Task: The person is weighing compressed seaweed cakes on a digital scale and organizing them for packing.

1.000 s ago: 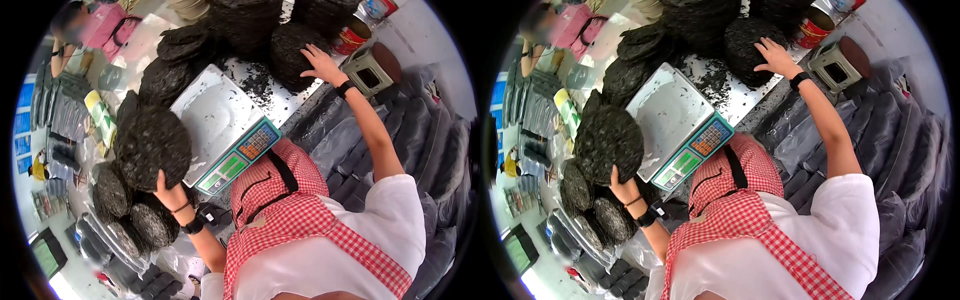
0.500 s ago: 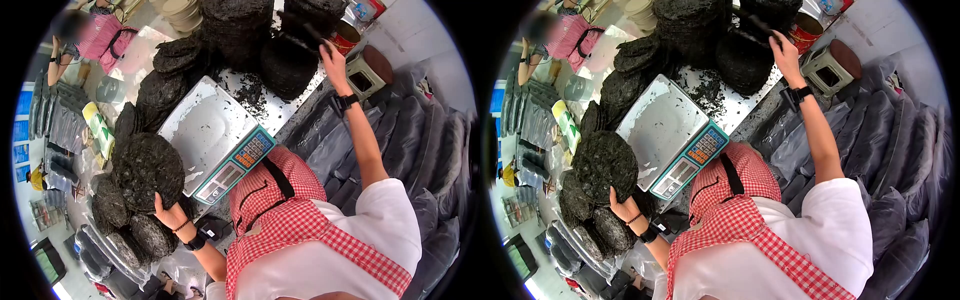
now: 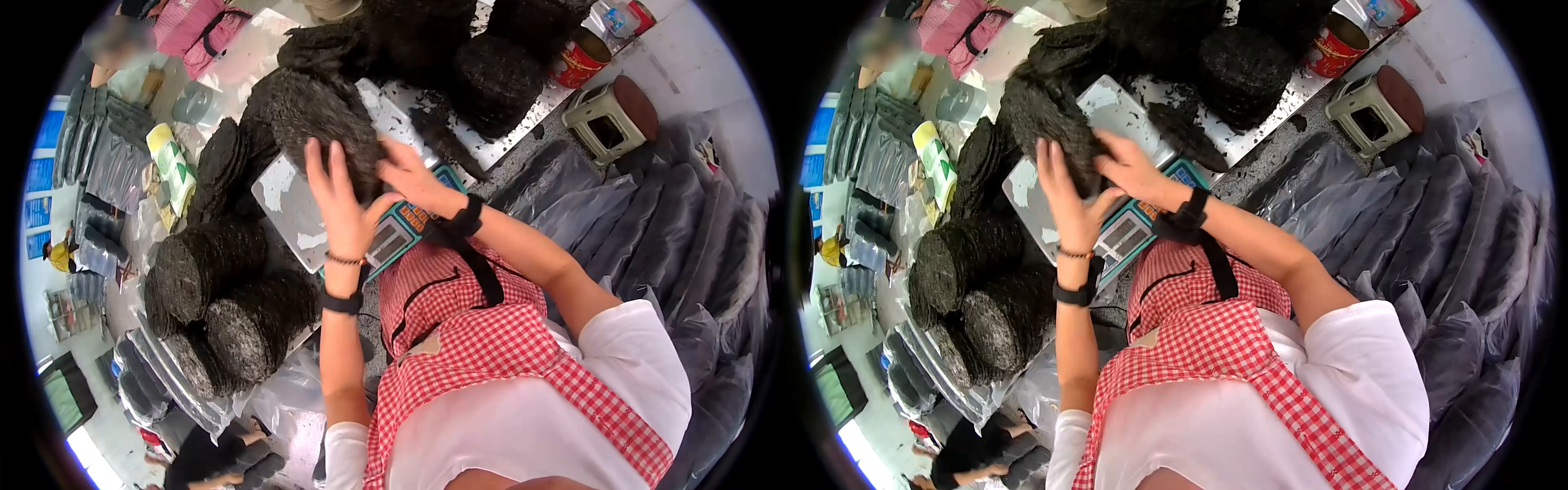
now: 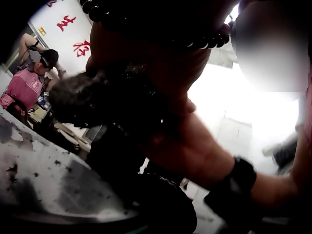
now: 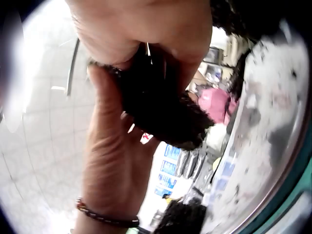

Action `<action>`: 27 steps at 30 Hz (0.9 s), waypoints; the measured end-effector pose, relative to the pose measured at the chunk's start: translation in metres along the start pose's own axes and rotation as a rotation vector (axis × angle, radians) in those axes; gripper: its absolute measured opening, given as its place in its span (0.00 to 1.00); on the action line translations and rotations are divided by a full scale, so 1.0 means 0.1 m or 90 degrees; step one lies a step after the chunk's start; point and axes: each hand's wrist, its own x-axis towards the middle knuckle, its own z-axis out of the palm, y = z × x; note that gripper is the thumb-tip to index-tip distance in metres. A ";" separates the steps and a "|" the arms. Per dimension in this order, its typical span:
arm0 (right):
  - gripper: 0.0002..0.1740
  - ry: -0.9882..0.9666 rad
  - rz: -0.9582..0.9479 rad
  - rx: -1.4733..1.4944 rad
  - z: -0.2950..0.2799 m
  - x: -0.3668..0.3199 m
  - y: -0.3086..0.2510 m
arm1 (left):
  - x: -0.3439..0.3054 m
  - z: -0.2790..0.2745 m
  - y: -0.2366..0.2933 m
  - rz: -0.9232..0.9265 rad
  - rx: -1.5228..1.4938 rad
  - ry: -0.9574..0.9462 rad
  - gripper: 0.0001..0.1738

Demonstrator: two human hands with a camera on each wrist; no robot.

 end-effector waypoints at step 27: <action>0.19 0.406 -0.304 -0.807 -1.63 -0.22 -0.81 | -0.82 -1.41 -0.48 -0.219 0.348 0.055 0.24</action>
